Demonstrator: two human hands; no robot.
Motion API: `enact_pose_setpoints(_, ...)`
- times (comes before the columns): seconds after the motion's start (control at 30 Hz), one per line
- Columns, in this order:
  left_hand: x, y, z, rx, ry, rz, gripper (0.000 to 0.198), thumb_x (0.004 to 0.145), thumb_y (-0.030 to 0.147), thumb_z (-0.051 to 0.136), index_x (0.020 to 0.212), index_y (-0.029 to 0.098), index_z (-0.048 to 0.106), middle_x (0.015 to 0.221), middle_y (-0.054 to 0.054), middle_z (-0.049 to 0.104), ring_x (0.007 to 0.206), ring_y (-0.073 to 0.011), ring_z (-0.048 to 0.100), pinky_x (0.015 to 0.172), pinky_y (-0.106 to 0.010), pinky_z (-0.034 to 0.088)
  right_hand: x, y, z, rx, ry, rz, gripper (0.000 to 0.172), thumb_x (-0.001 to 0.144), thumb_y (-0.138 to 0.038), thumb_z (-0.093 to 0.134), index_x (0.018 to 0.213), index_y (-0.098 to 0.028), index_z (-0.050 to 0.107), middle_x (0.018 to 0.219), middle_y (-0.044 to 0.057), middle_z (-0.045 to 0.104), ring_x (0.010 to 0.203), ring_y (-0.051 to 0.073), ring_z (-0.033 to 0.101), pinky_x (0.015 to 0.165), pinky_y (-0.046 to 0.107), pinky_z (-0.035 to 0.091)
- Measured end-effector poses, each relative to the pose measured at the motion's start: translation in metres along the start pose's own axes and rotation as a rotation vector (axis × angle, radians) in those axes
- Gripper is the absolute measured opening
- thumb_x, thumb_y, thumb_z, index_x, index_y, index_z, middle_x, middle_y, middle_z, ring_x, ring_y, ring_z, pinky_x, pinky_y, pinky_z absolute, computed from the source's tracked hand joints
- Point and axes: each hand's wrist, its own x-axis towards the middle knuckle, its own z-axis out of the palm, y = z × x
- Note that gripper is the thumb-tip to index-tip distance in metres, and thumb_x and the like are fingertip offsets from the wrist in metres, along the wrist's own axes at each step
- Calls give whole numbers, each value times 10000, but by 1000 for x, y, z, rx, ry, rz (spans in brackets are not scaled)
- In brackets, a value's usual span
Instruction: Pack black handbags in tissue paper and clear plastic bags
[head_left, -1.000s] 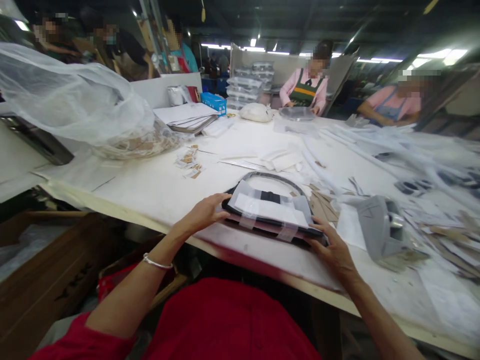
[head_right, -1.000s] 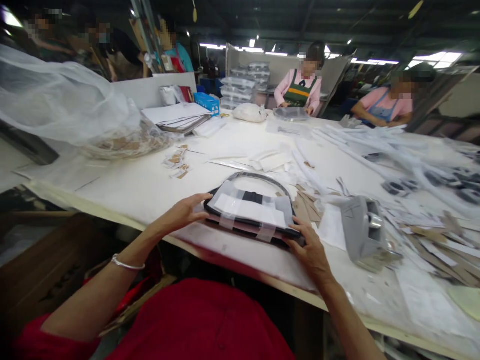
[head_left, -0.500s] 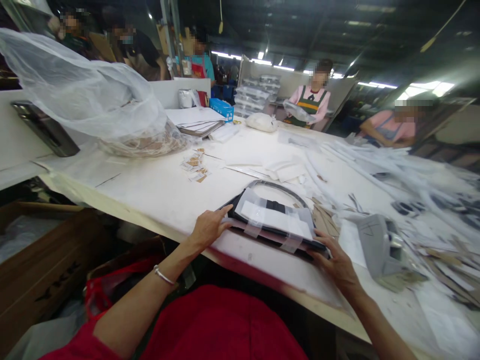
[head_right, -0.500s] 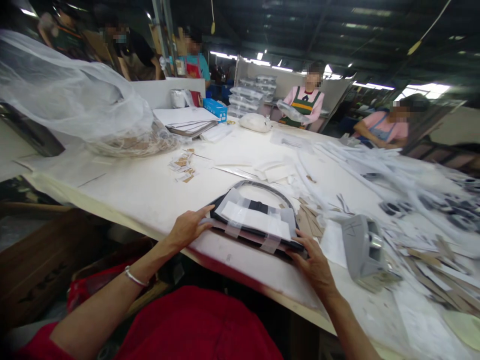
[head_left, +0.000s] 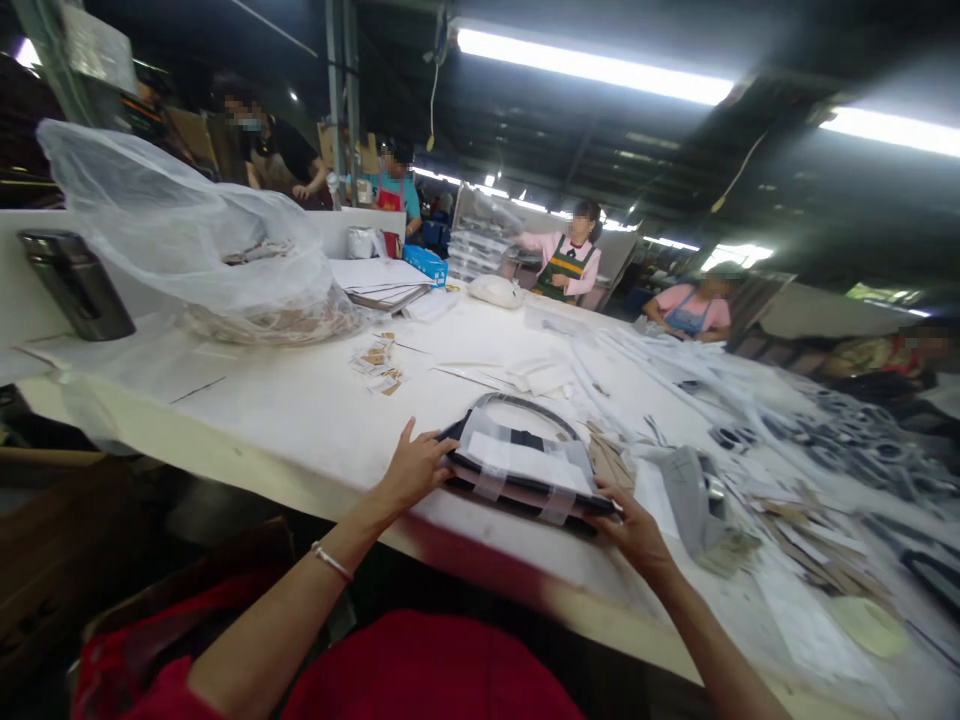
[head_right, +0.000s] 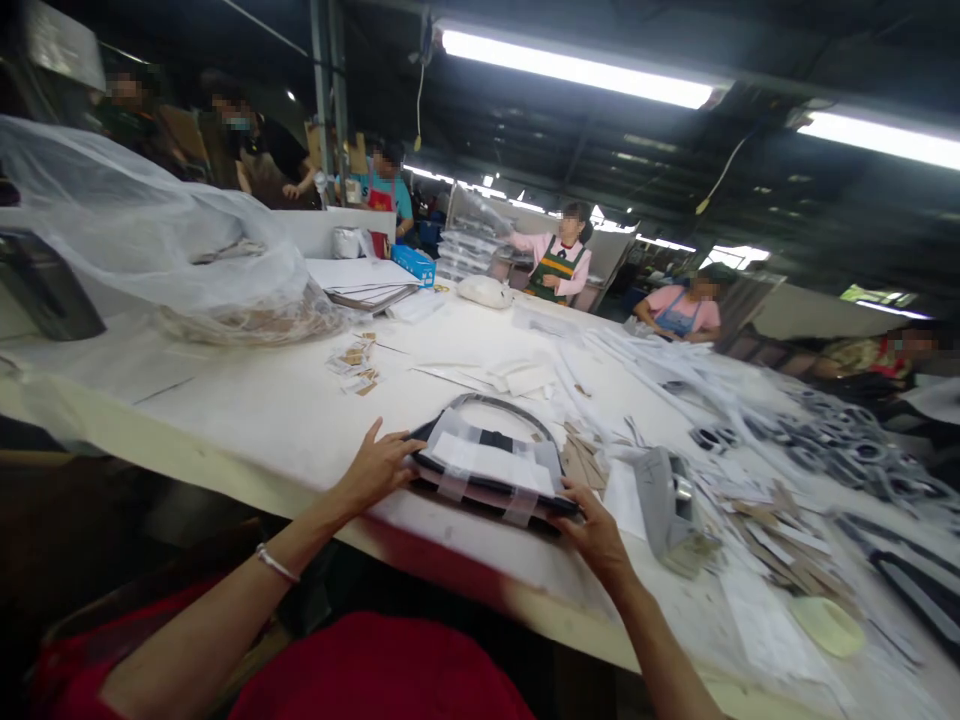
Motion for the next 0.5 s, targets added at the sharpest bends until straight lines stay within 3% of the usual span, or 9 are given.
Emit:
enact_pose_setpoints(0.17,-31,3,3,-65,48,26,454,838,120,582,1253,304,585,1138,-21,724,1293,-245,533,1191,-625,97,-17,7,4,-63,28,-76,274,750,-492,734,938,-293,731,1263,74,681,1162,340,641,981,514,527)
enact_pose_setpoints(0.3,-38,11,12,-40,88,-35,457,851,107,578,1281,263,583,1066,-49,738,1307,-257,520,1202,-603,116,-14,15,8,-75,80,-112,301,750,-538,710,919,-290,738,1215,74,708,1098,346,677,942,490,567)
enact_pose_setpoints(0.4,-39,10,12,-49,63,-29,475,889,165,597,1346,279,535,1125,-44,727,1340,-258,488,1200,-612,113,-9,22,6,-88,53,-117,369,746,-573,700,976,-287,738,1247,71,694,1120,345,667,953,476,565)
enact_pose_setpoints(0.5,-39,-6,3,-76,48,18,489,933,279,600,1406,296,475,1265,-47,673,1358,-250,470,1206,-578,149,-9,36,-6,-135,-33,-89,454,753,-575,704,1101,-285,718,1330,62,646,1203,346,615,985,456,549)
